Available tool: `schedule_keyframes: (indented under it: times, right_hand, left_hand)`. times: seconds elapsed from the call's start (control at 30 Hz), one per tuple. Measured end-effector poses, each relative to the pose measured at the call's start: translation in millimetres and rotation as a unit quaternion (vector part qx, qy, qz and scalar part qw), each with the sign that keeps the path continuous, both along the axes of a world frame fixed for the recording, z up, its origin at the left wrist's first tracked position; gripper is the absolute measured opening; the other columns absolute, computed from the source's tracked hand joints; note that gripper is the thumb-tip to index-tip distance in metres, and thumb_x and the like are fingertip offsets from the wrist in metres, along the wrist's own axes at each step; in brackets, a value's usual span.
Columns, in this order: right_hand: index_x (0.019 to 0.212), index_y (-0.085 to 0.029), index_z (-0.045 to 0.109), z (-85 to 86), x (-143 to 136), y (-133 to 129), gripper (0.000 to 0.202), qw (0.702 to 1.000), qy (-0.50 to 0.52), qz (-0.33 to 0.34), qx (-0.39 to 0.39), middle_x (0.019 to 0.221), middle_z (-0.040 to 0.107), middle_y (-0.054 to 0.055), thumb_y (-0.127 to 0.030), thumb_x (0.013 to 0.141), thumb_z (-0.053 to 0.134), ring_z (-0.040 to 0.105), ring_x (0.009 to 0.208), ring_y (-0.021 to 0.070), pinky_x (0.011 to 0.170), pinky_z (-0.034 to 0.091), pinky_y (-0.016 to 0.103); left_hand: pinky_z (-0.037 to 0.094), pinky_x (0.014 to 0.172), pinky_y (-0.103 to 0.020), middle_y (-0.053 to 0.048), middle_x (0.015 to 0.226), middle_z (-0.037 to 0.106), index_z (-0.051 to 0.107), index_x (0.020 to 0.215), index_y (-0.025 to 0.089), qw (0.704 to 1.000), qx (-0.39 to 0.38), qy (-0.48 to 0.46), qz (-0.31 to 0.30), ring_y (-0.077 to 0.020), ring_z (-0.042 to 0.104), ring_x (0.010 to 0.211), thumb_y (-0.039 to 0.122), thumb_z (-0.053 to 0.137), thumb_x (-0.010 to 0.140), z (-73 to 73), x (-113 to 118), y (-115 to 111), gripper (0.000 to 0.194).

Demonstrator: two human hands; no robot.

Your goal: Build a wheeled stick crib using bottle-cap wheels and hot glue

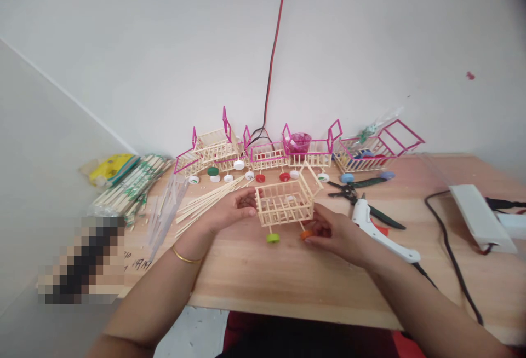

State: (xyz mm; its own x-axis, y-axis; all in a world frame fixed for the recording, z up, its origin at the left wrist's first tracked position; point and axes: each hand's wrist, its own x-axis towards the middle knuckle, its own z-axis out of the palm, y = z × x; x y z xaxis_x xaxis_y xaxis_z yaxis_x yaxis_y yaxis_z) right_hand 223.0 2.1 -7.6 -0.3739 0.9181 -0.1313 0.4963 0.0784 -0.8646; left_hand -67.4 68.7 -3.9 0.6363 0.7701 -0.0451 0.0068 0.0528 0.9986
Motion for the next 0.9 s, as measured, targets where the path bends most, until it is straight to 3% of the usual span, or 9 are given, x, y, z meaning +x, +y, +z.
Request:
schedule_keyframes:
  times: [0.17,0.33,0.53,0.67,0.77,0.9]
  right_hand:
    - [0.131,-0.02,0.038,-7.7,2,1,0.066,1.0,0.006,0.011,0.0,0.099,0.07,0.007,-0.033,0.074,0.069,0.066,0.079,0.0189,0.068,0.05,0.031]
    - [0.139,-0.019,0.034,-13.5,4,1,0.075,1.0,-0.019,0.007,0.016,0.096,0.068,0.006,-0.033,0.075,0.069,0.064,0.074,0.0168,0.067,0.049,0.03]
    - [0.139,-0.016,0.033,-10.9,3,1,0.074,0.999,-0.029,0.013,0.01,0.089,0.067,0.005,-0.033,0.076,0.069,0.064,0.074,0.0169,0.066,0.049,0.029]
    - [0.137,-0.018,0.036,-9.0,2,1,0.073,0.999,-0.032,0.01,0.014,0.086,0.068,0.004,-0.032,0.074,0.069,0.065,0.073,0.0173,0.066,0.049,0.029]
    - [0.13,-0.02,0.042,-5.5,0,0,0.065,0.999,-0.037,0.007,0.014,0.084,0.069,0.003,-0.035,0.073,0.07,0.065,0.073,0.0183,0.064,0.048,0.028]
    - [0.114,-0.023,0.051,1.4,-3,-1,0.048,0.999,-0.042,0.007,0.009,0.081,0.07,0.002,-0.036,0.072,0.069,0.065,0.071,0.0191,0.063,0.048,0.028]
  left_hand:
    - [0.044,0.09,-0.034,-0.012,0.124,0.056,0.047,0.131,0.021,1.0,0.009,-0.016,-0.021,-0.0237,0.056,0.106,0.044,0.081,0.063,-4.1,-1,2,0.079]
    - [0.033,0.108,-0.041,-0.012,0.15,0.031,0.029,0.144,0.029,0.998,0.053,0.031,-0.023,-0.0296,0.038,0.133,0.033,0.086,0.057,-2.8,-3,-2,0.105]
    - [0.03,0.111,-0.045,-0.014,0.155,0.02,0.019,0.148,0.03,0.991,0.101,0.086,-0.009,-0.0324,0.033,0.136,0.026,0.087,0.054,-3.1,-1,-6,0.116]
    - [0.031,0.111,-0.045,-0.014,0.154,0.023,0.019,0.148,0.029,0.987,0.109,0.115,0.001,-0.0311,0.037,0.134,0.026,0.086,0.057,-2.2,2,-7,0.113]
    - [0.035,0.108,-0.044,-0.014,0.148,0.034,0.021,0.147,0.026,0.986,0.115,0.124,0.002,-0.0304,0.042,0.13,0.025,0.085,0.058,0.4,4,-9,0.11]
    - [0.044,0.098,-0.042,-0.011,0.125,0.055,0.04,0.134,0.021,0.983,0.132,0.124,-0.014,-0.0281,0.054,0.115,0.024,0.083,0.06,6.3,7,-10,0.085]
